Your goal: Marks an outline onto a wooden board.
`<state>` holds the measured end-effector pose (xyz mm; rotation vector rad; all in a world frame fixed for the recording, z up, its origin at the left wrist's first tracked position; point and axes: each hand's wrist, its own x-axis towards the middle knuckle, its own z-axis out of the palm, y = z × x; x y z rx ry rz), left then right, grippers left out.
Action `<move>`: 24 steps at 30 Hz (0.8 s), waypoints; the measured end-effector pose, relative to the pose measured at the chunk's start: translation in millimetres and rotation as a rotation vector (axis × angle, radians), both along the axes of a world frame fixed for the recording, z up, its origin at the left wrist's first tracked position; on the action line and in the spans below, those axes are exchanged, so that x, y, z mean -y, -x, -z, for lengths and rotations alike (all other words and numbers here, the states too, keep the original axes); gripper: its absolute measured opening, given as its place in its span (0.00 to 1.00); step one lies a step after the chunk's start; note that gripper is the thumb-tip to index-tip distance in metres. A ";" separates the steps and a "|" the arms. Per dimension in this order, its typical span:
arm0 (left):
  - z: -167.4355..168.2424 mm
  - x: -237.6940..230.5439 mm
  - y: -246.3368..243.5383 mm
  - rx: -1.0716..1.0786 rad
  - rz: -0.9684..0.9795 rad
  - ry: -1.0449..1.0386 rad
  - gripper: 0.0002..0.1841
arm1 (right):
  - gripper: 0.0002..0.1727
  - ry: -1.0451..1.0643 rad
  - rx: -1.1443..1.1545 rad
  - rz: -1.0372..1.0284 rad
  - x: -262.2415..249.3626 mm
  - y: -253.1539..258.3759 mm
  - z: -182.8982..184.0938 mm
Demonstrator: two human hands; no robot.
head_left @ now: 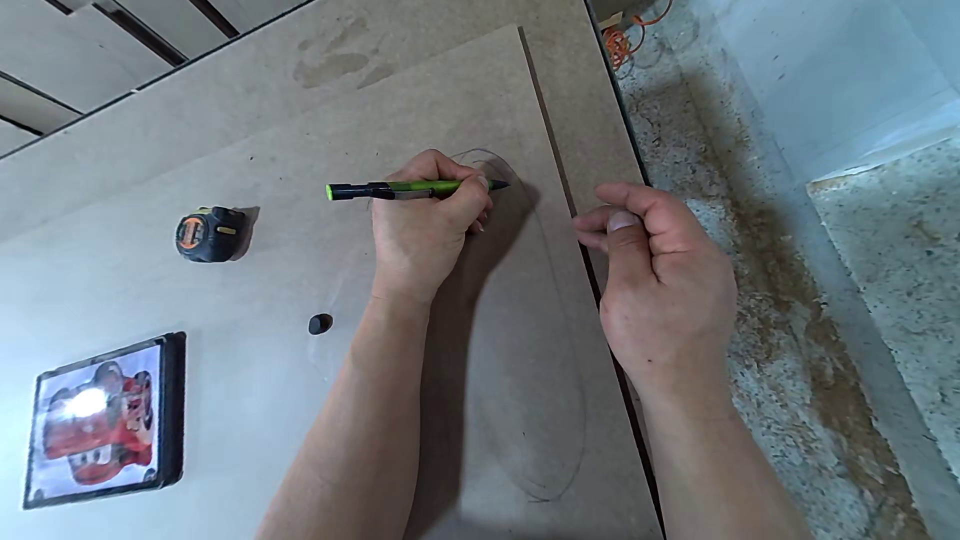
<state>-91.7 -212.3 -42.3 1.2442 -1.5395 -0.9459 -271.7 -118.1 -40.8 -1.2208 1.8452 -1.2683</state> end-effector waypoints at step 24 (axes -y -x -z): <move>-0.7 -12.9 1.1 -0.006 0.043 0.004 0.02 | 0.15 0.016 0.021 0.009 3.0 0.0 0.2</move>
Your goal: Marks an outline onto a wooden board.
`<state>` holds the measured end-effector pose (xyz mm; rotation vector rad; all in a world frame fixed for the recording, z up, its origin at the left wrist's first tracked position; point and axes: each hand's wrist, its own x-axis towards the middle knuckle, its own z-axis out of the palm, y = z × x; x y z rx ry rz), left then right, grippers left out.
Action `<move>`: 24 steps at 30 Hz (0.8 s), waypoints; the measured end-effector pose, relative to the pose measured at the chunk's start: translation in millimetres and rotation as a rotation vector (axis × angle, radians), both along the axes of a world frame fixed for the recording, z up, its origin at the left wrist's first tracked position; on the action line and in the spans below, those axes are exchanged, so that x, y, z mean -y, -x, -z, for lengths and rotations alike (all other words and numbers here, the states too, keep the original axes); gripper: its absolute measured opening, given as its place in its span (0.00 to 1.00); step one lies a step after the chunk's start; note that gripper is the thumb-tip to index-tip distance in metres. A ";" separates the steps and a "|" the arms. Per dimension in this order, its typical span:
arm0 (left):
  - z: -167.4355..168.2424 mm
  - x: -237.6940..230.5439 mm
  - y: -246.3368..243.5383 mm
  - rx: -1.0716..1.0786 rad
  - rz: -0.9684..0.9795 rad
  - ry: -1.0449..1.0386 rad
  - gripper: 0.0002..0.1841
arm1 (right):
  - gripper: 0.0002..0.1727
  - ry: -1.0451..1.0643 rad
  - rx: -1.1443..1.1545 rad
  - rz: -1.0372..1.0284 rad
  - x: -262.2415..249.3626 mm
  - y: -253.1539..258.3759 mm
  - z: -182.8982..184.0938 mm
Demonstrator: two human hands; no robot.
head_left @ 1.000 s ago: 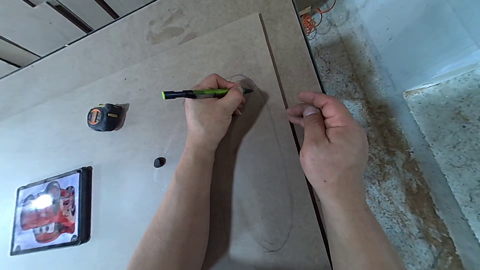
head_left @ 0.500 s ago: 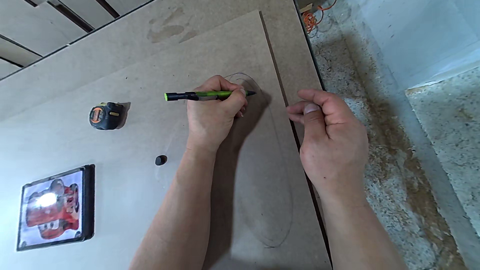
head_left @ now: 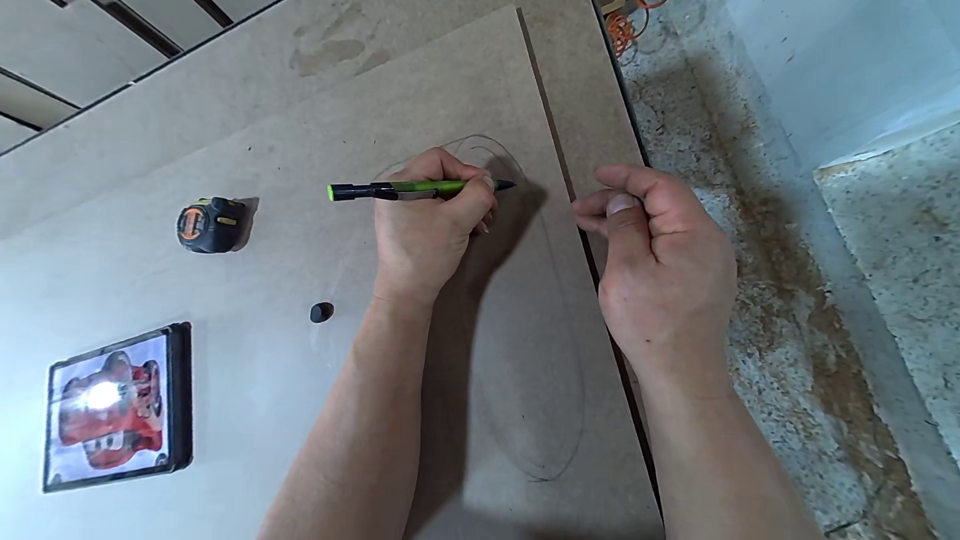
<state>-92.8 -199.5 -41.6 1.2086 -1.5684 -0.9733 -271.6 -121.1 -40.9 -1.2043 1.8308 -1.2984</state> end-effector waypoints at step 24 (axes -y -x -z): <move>0.8 -20.1 0.6 -0.007 0.041 0.002 0.02 | 0.16 -0.015 -0.006 -0.006 0.9 0.7 -1.5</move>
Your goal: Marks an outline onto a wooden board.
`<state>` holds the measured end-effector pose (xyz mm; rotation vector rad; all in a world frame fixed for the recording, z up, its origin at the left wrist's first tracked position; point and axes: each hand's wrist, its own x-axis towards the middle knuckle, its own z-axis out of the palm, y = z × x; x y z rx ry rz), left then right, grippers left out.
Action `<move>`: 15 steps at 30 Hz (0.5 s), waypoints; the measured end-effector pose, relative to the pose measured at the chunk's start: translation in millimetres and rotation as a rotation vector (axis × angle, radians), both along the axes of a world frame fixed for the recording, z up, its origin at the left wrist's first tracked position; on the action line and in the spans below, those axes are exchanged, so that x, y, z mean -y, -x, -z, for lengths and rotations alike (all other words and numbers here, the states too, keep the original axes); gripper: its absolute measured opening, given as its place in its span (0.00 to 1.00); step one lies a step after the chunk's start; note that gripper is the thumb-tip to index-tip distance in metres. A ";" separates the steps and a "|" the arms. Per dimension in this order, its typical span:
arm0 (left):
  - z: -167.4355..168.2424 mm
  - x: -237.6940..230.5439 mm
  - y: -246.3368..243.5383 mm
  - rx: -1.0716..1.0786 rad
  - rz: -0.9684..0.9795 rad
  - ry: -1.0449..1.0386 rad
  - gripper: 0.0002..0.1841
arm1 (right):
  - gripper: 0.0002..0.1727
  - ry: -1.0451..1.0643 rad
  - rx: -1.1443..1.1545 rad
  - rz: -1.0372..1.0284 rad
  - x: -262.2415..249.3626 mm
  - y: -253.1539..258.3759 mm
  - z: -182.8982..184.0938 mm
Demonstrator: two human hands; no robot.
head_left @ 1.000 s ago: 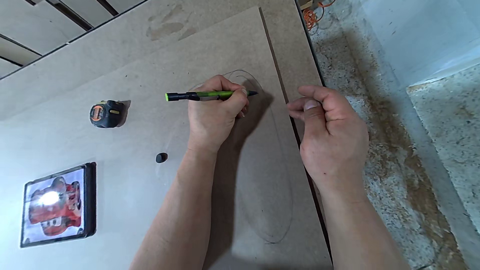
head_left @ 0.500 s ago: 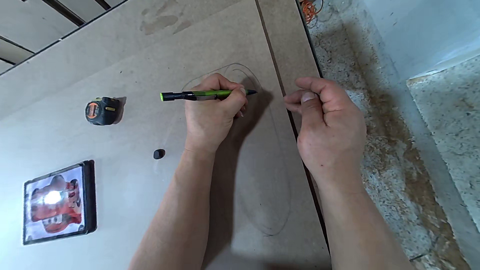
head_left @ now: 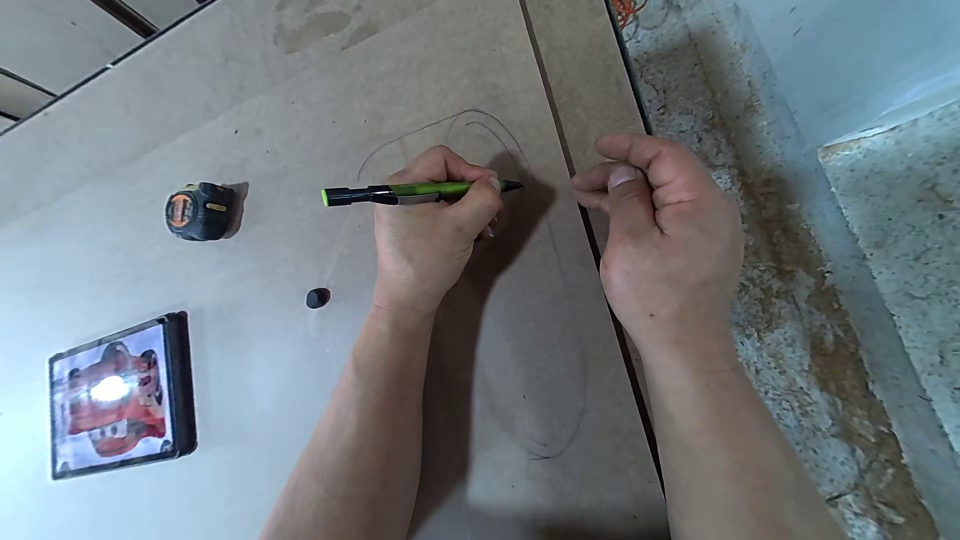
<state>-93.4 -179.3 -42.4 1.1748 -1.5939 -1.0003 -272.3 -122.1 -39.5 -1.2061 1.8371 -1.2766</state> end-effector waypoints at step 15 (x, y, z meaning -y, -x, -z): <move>0.2 -15.1 -0.9 0.015 0.026 0.011 0.02 | 0.15 0.003 -0.006 -0.012 0.4 1.0 -0.2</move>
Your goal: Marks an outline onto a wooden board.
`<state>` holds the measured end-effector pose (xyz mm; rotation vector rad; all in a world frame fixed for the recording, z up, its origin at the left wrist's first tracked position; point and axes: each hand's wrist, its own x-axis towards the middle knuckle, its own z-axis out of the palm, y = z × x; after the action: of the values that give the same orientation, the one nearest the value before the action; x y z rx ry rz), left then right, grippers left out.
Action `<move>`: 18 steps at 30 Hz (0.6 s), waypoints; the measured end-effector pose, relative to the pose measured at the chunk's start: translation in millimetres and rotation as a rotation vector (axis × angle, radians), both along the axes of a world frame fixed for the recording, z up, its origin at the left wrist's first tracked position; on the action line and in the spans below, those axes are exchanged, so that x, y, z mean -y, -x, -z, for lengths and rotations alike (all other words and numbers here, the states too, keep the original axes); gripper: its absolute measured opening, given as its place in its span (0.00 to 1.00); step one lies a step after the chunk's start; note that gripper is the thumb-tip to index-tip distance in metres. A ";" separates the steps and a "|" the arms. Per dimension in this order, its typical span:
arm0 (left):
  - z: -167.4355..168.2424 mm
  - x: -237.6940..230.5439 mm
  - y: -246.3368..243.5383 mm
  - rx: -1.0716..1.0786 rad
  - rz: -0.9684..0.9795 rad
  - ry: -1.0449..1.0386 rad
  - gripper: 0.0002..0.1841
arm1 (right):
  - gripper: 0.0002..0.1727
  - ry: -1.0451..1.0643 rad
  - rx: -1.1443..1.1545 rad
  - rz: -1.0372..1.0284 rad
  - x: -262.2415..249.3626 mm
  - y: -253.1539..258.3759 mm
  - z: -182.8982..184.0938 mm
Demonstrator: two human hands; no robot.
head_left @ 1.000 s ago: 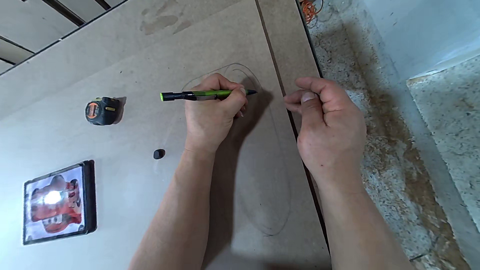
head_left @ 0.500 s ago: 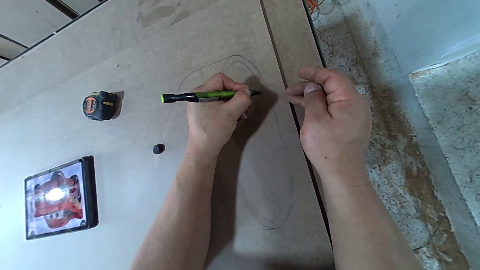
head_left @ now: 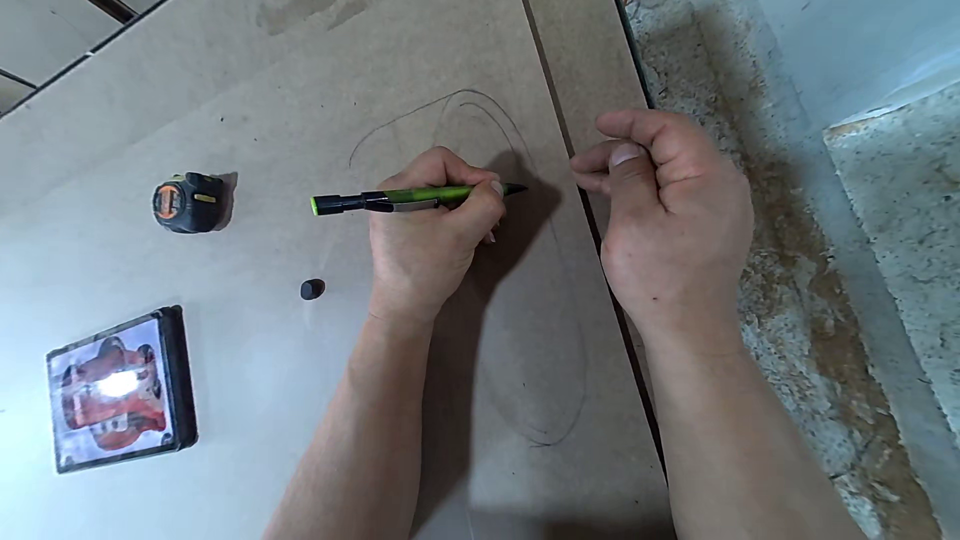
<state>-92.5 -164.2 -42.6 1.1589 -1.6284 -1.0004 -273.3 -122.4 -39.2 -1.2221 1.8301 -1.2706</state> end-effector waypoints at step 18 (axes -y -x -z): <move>-0.7 -18.6 -0.6 -0.016 0.035 -0.012 0.02 | 0.16 -0.001 0.001 -0.004 0.6 0.4 0.8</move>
<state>-92.0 -145.6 -41.9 1.1311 -1.6368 -1.0409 -273.7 -123.0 -40.1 -1.2242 1.8258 -1.2682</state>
